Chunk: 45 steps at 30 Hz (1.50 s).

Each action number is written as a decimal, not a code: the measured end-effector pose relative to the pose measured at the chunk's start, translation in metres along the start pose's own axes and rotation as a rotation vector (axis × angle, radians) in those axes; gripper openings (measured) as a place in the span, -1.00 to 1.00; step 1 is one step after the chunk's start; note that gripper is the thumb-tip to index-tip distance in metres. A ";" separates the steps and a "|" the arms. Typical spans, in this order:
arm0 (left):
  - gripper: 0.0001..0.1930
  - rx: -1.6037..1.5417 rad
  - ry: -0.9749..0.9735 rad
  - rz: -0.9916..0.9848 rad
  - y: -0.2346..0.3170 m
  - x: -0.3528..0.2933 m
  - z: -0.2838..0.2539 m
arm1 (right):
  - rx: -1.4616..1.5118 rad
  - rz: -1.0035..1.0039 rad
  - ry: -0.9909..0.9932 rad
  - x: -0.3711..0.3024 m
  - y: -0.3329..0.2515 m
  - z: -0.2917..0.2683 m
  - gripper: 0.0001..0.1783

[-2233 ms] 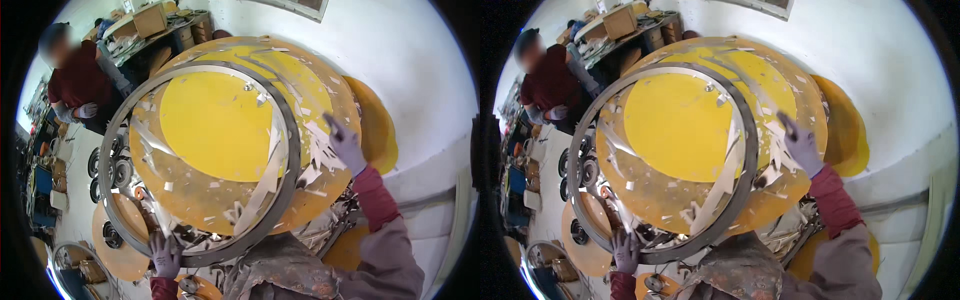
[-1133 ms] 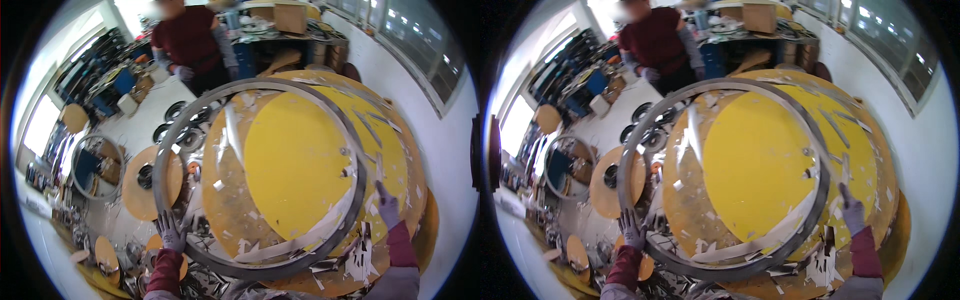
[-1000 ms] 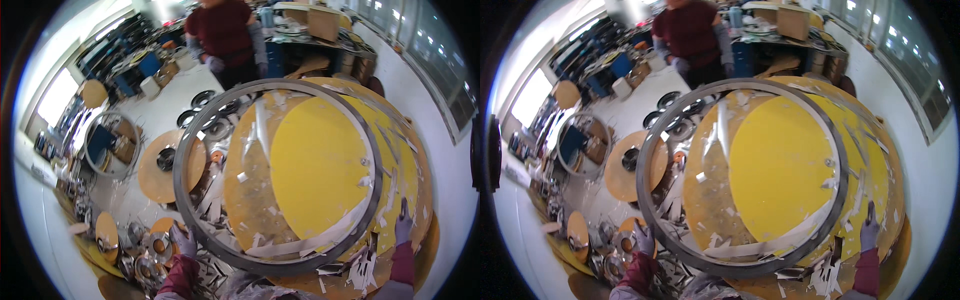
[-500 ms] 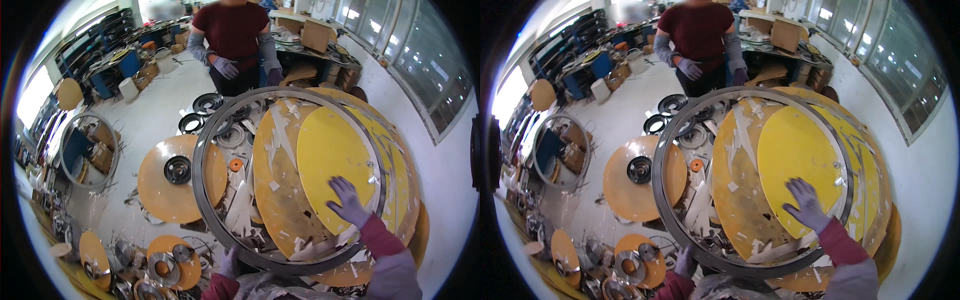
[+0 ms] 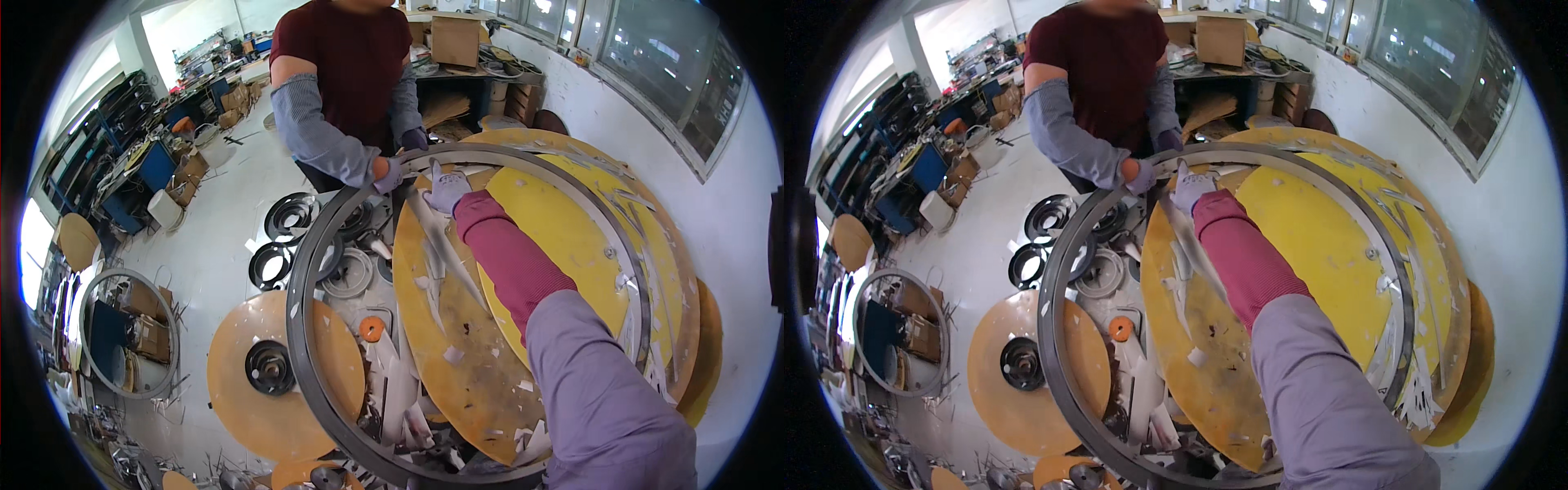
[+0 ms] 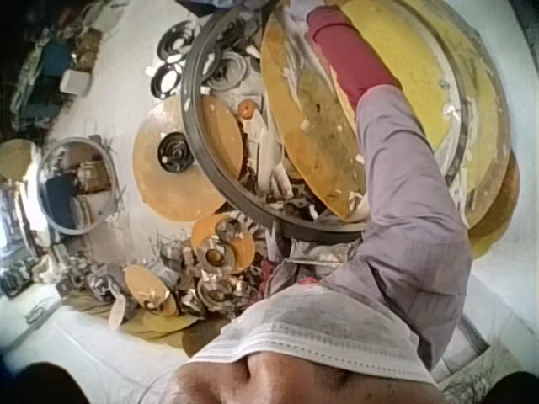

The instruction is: Workers are removing strips of material and handling large circular metal rings in a workshop environment.

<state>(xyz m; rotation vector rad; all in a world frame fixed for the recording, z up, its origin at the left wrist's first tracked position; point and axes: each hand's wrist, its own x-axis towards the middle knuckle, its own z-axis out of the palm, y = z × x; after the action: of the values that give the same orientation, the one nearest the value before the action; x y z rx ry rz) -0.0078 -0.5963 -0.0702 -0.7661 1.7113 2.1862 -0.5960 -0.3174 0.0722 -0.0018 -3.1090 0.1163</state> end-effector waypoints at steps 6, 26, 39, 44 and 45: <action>-0.65 0.275 -0.017 0.163 0.023 -0.027 0.014 | 0.105 -0.137 -0.058 0.002 0.014 -0.001 -0.29; -0.28 -0.614 -0.192 -0.028 0.044 0.000 0.022 | 0.301 -0.719 -0.809 -0.536 -0.012 0.013 0.16; -0.18 -0.685 -0.376 -0.013 0.021 -0.009 0.022 | 0.140 -0.666 -0.793 -0.544 -0.023 0.028 0.18; -0.17 -1.077 -0.525 -0.069 0.030 -0.040 0.062 | 0.513 -0.462 -0.930 -0.531 -0.053 -0.012 -0.02; -0.19 -1.107 -0.506 -0.045 0.036 -0.043 0.061 | 0.518 -0.479 -0.961 -0.528 -0.057 -0.021 -0.02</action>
<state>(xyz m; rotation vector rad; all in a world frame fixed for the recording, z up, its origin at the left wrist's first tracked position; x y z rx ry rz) -0.0050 -0.5424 -0.0067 -0.3433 0.1620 2.8644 -0.0679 -0.3741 0.0810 1.0973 -3.6859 1.2125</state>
